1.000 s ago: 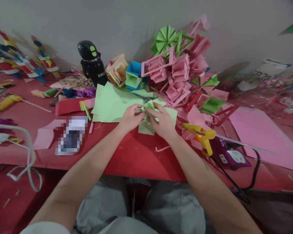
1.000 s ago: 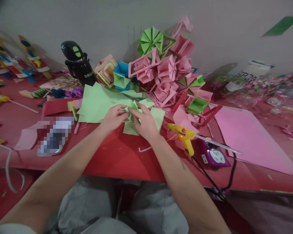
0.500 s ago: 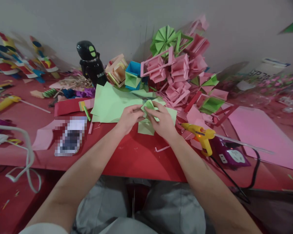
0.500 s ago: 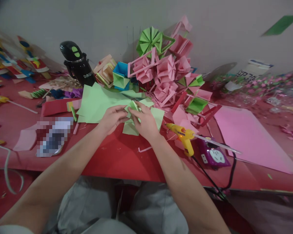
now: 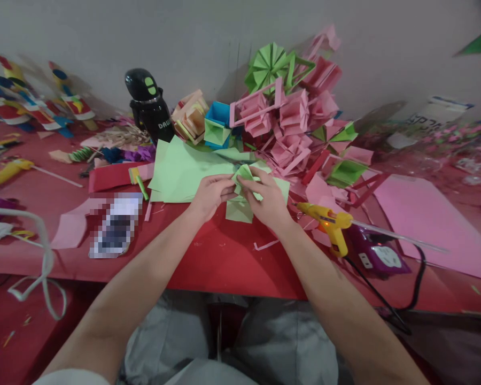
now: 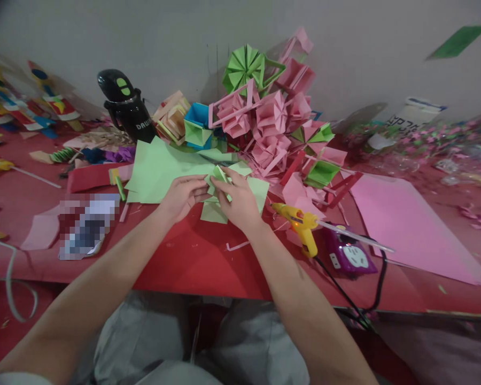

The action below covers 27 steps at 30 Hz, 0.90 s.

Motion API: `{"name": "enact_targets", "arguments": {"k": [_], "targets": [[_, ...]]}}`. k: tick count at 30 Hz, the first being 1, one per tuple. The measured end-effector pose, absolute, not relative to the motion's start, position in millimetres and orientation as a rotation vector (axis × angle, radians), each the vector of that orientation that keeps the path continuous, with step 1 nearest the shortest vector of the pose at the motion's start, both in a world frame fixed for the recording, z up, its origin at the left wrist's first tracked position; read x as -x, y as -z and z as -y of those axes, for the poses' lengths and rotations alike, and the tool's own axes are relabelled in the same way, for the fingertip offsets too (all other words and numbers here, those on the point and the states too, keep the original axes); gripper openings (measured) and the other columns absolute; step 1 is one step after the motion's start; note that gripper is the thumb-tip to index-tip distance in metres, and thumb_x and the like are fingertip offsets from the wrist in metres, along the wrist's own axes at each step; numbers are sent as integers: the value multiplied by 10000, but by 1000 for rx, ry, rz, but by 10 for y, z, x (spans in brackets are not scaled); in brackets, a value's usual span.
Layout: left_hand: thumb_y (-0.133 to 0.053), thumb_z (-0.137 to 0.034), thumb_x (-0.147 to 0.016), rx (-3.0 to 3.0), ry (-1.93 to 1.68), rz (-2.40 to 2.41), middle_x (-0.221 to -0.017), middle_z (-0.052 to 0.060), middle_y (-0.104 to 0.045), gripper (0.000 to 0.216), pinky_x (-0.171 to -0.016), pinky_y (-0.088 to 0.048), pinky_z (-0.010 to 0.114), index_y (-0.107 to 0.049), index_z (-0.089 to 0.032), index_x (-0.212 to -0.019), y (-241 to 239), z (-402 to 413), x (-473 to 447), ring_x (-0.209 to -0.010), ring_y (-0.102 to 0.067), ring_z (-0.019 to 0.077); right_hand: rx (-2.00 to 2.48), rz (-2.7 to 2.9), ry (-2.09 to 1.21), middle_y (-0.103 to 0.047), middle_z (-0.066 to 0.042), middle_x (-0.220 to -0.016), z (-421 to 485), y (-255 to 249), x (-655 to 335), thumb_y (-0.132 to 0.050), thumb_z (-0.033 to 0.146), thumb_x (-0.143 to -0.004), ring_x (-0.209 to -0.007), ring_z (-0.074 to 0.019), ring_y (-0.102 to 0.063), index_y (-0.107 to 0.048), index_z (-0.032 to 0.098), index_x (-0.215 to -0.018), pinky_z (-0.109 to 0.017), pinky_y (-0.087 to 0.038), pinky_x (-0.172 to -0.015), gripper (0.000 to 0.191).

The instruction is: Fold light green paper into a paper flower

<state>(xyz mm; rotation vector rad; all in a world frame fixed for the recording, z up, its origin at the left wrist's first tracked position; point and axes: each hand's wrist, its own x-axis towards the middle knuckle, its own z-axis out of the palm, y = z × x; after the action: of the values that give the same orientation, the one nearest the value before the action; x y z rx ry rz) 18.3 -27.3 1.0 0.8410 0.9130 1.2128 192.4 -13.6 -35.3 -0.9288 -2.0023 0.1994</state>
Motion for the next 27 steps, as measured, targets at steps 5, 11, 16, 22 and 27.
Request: {"name": "enact_targets", "arguments": {"k": [5,11,16,22,27], "targets": [[-801,-305,-692,-815,-1224,-891,-720,28,-664,245,-711,-546,286,-667,-131,-800,-42,280,-175,-694,-651,139,938,1996,-223,-579,-92,-1418,150,334,-1914,-510,209,-956,-1290,-288,-579,-738,303,-1211,-523,-532,-1045,354],[-786,-265,-686,-779,-1260,-925,-758,8,-641,243,-678,-565,297,-671,-135,-855,-21,264,-161,-656,-633,125,921,2022,-244,-583,-95,-1429,194,265,-1906,-498,181,-938,-1318,-290,-568,-744,283,-1201,-520,-516,-1066,374],[-779,-279,-719,-846,-1218,-978,-779,-10,-629,212,-674,-571,294,-664,-166,-858,-3,242,-124,-627,-612,106,902,2058,-231,-598,-95,-1425,222,235,-1908,-504,171,-918,-1295,-279,-591,-752,275,-1175,-509,-510,-1071,372],[-747,-319,-773,-911,-1149,-1108,-883,40,-690,198,-700,-587,311,-725,-161,-889,-5,222,-86,-661,-628,118,845,2155,-208,-612,-107,-1417,228,231,-1912,-529,132,-883,-1309,-279,-585,-768,254,-1112,-520,-483,-1091,353],[-742,-331,-768,-1003,-1140,-1186,-813,32,-679,173,-679,-583,289,-724,-163,-806,18,209,-86,-706,-630,138,855,2188,-181,-614,-119,-1412,236,245,-1901,-538,123,-871,-1297,-296,-586,-776,241,-1086,-533,-485,-1081,342]]}}
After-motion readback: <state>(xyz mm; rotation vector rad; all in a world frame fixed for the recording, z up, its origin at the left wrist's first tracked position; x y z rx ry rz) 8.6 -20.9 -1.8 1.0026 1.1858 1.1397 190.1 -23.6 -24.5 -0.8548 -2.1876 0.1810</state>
